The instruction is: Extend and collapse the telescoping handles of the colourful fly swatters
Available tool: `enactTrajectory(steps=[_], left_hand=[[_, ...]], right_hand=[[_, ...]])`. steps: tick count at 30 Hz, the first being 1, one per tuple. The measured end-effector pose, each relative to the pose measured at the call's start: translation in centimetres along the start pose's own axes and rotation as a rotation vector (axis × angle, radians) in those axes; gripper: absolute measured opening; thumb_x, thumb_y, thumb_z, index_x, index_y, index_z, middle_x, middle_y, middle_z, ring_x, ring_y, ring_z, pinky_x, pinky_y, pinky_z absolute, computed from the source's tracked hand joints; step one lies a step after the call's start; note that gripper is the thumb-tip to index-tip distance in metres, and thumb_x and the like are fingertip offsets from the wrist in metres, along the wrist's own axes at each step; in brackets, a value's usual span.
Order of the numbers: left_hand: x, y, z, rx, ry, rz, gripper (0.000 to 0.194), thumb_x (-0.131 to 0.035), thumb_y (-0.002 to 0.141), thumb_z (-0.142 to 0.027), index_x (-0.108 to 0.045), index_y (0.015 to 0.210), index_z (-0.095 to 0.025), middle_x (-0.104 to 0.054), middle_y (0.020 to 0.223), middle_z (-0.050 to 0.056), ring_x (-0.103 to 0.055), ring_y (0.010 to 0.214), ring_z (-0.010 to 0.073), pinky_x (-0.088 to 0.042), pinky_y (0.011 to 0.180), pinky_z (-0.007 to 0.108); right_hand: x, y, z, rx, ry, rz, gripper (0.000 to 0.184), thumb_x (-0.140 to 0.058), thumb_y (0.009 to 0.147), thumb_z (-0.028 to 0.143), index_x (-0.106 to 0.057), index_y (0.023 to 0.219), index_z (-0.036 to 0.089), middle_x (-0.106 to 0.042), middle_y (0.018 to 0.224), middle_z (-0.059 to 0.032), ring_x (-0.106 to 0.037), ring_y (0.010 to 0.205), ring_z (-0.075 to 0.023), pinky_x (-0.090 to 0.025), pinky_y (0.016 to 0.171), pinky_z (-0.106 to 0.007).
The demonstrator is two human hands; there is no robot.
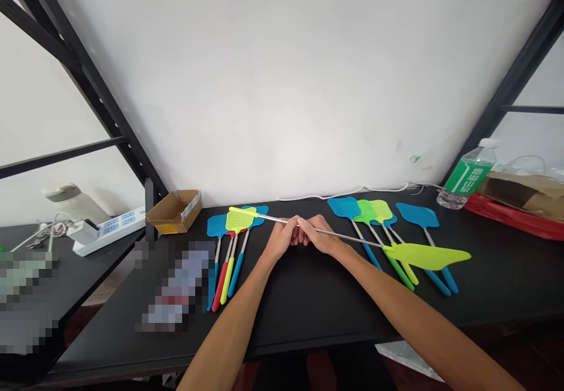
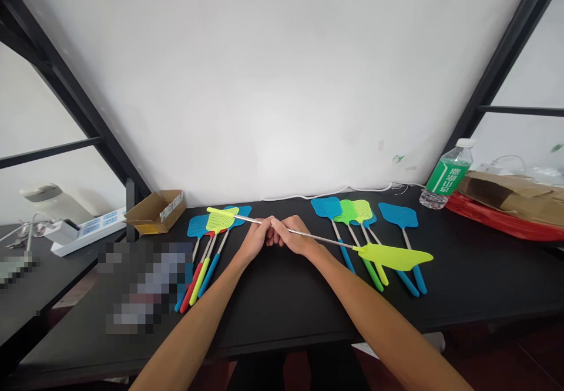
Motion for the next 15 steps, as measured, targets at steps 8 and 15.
enactTrajectory(steps=[8,15], left_hand=[[0.0,0.02,0.1,-0.002,0.003,0.014,0.051,-0.044,0.095,-0.047,-0.043,0.052,-0.019,-0.052,0.048,0.0,-0.048,0.045,0.0096,-0.037,0.047,0.023],[0.02,0.08,0.38,-0.004,0.014,0.002,0.051,-0.043,0.094,-0.048,-0.044,0.053,-0.019,-0.053,0.048,0.0,-0.048,0.045,0.0101,-0.036,0.047,0.023]], right_hand=[[-0.07,-0.02,-0.15,0.009,0.015,0.008,0.063,-0.037,0.101,0.052,-0.065,0.056,0.017,-0.065,0.055,-0.0042,-0.062,0.053,-0.0146,-0.048,0.061,-0.025],[-0.07,-0.03,0.02,0.021,0.004,0.008,0.065,-0.036,0.101,0.052,-0.064,0.055,0.017,-0.065,0.054,-0.004,-0.063,0.054,-0.0144,-0.048,0.062,-0.025]])
Point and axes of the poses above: each hand's wrist, its own y-axis towards the middle knuckle, its own x-axis out of the back of the hand, z = x × y, the point moved 5 cm from there along y, towards the middle knuckle
